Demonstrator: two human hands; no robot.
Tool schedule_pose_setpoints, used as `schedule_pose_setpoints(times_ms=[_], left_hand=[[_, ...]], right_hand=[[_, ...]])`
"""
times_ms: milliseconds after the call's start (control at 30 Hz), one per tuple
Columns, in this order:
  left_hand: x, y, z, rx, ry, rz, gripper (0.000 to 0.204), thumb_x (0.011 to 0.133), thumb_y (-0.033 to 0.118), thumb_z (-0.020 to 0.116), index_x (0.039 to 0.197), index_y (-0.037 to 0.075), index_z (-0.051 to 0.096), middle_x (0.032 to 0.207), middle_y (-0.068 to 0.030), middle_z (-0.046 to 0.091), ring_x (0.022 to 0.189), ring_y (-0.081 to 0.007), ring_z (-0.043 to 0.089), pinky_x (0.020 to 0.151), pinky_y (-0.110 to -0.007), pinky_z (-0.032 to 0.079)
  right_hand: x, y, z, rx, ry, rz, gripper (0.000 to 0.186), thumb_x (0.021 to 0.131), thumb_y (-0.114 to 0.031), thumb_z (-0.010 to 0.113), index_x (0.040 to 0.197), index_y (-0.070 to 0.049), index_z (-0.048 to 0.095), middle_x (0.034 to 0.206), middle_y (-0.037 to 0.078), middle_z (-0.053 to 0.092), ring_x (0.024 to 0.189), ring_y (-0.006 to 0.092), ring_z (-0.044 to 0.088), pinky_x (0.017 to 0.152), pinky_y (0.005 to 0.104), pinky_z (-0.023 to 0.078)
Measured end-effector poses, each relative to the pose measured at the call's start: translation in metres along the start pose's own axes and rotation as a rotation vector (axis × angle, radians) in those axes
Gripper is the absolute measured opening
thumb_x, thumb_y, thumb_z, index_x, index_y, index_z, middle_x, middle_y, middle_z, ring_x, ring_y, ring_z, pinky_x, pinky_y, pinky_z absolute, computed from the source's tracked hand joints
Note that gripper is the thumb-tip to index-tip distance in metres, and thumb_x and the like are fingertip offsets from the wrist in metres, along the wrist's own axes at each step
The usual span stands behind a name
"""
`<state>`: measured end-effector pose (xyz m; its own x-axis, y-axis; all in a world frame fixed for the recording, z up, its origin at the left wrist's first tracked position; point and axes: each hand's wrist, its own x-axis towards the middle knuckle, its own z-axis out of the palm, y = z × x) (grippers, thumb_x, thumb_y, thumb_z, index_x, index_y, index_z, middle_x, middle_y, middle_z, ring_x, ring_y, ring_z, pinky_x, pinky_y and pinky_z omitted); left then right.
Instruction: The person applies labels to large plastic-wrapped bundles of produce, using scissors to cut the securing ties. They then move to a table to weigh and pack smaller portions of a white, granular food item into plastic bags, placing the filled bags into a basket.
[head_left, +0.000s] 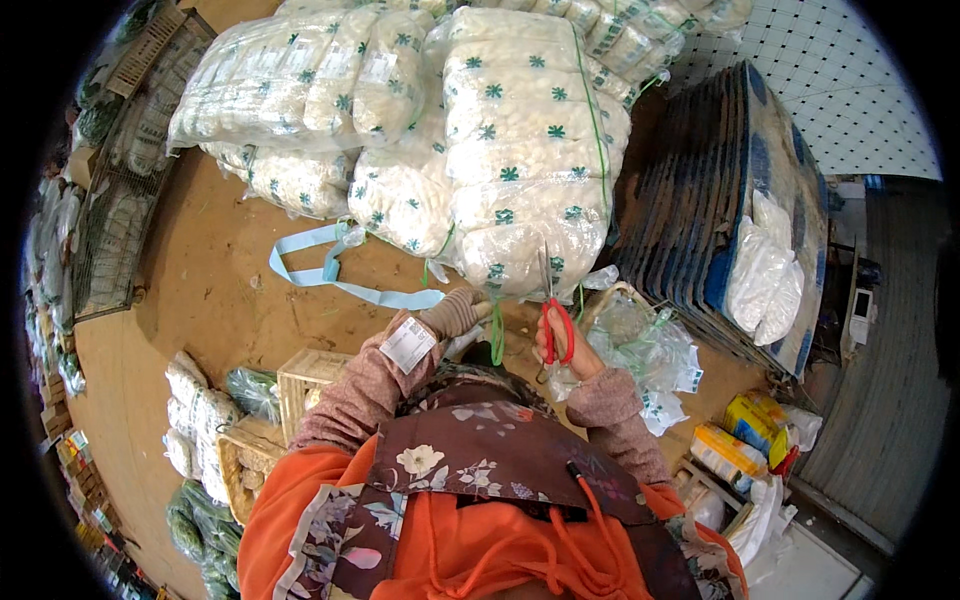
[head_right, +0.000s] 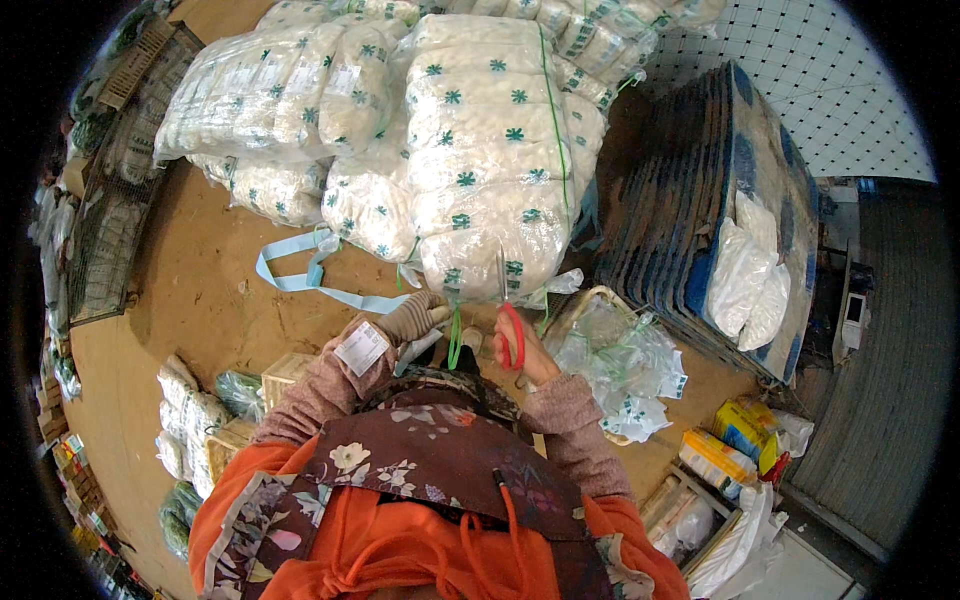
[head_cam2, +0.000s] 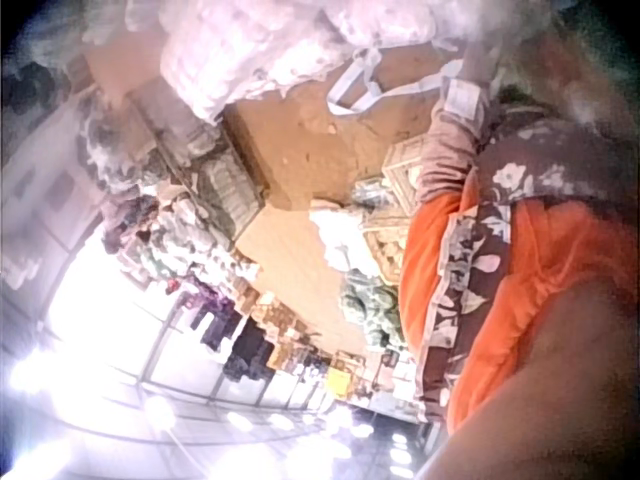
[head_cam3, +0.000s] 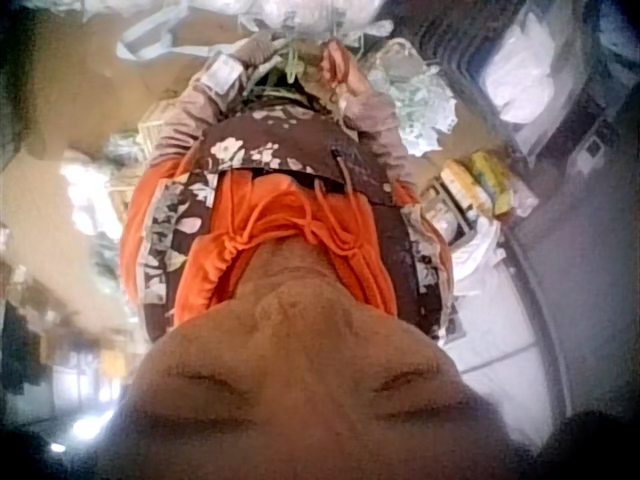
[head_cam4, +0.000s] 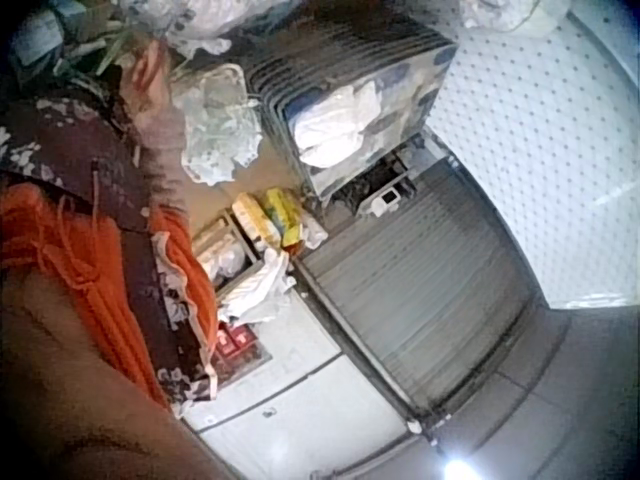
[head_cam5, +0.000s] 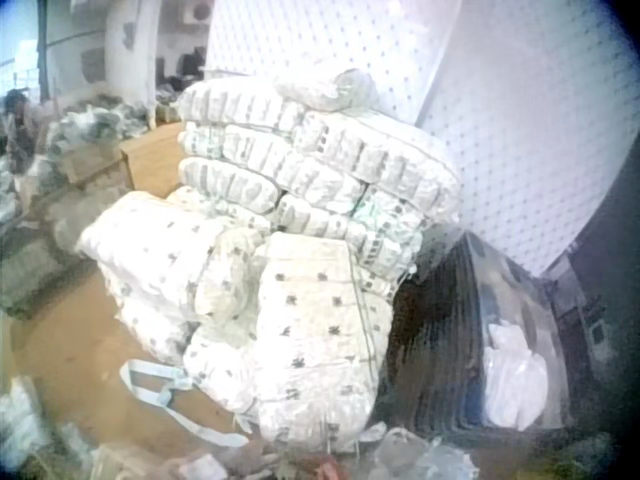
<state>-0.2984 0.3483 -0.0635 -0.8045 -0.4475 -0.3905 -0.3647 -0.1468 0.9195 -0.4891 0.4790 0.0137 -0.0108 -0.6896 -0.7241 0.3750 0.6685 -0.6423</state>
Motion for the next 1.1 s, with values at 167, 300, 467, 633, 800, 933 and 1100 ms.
schedule_pose_setpoints(times_ms=[167,300,467,633,800,933,1100], left_hand=[[0.005,-0.008,-0.004,0.020,-0.029,-0.031,0.029,0.081,0.025,0.052,0.076,-0.003,0.058,0.059,-0.0076,0.053,0.056,-0.0135,0.048,0.052,-0.032,0.041],[0.008,-0.018,-0.003,-0.021,-0.055,-0.040,0.031,0.083,0.025,0.053,0.083,-0.005,0.061,0.068,-0.0153,0.061,0.062,-0.0204,0.058,0.058,-0.036,0.045],[0.009,-0.019,-0.002,0.075,-0.069,-0.039,0.036,0.083,0.028,0.051,0.085,-0.006,0.061,0.067,-0.0171,0.062,0.062,-0.0244,0.059,0.060,-0.037,0.046],[0.019,-0.015,-0.008,0.232,-0.104,-0.080,0.038,0.084,0.032,0.051,0.088,-0.003,0.063,0.074,-0.0193,0.063,0.067,-0.0297,0.061,0.065,-0.038,0.047],[-0.029,-0.024,-0.070,0.382,0.028,-0.017,0.038,0.083,0.034,0.056,0.095,-0.001,0.064,0.085,-0.0216,0.064,0.077,-0.0328,0.062,0.071,-0.039,0.049],[-0.053,-0.071,-0.162,0.665,0.178,-0.095,0.028,0.080,0.021,0.060,0.100,0.002,0.063,0.087,-0.0182,0.065,0.083,-0.0303,0.063,0.073,-0.036,0.049],[0.014,0.116,-0.094,0.995,-0.085,-0.282,0.039,0.084,0.020,0.054,0.120,0.007,0.046,0.101,-0.0144,0.060,0.090,-0.0272,0.060,0.087,-0.045,0.044]], right_hand=[[0.001,-0.007,0.007,-0.093,0.040,-0.046,0.038,0.092,-0.045,0.044,0.096,-0.008,0.044,0.068,-0.001,0.046,0.054,0.0091,0.046,0.049,0.0220,0.037],[0.021,-0.001,0.000,-0.180,0.114,-0.174,0.034,0.092,-0.042,0.044,0.096,-0.009,0.044,0.068,-0.002,0.045,0.053,0.0082,0.045,0.047,0.0207,0.035],[0.047,-0.017,0.009,-0.190,0.159,-0.295,0.024,0.089,-0.032,0.054,0.091,-0.009,0.049,0.063,-0.005,0.043,0.050,0.0056,0.042,0.044,0.0198,0.034],[0.104,-0.137,0.014,-0.005,0.128,-0.526,0.013,0.089,-0.021,0.055,0.088,-0.008,0.052,0.061,-0.004,0.045,0.045,0.0063,0.042,0.040,0.0201,0.033],[0.051,-0.197,0.012,-0.223,0.241,-0.763,0.014,0.090,-0.022,0.053,0.091,-0.008,0.049,0.062,-0.003,0.045,0.048,0.0060,0.041,0.041,0.0200,0.031],[0.023,-0.110,-0.031,-0.216,-0.050,-0.590,0.049,0.090,-0.054,0.037,0.095,-0.007,0.048,0.068,0.003,0.050,0.058,0.0128,0.048,0.052,0.0242,0.038],[0.005,-0.059,-0.009,0.125,-0.153,-0.337,0.045,0.092,-0.050,0.039,0.103,-0.008,0.049,0.077,0.006,0.052,0.065,0.0150,0.052,0.056,0.0284,0.042]])
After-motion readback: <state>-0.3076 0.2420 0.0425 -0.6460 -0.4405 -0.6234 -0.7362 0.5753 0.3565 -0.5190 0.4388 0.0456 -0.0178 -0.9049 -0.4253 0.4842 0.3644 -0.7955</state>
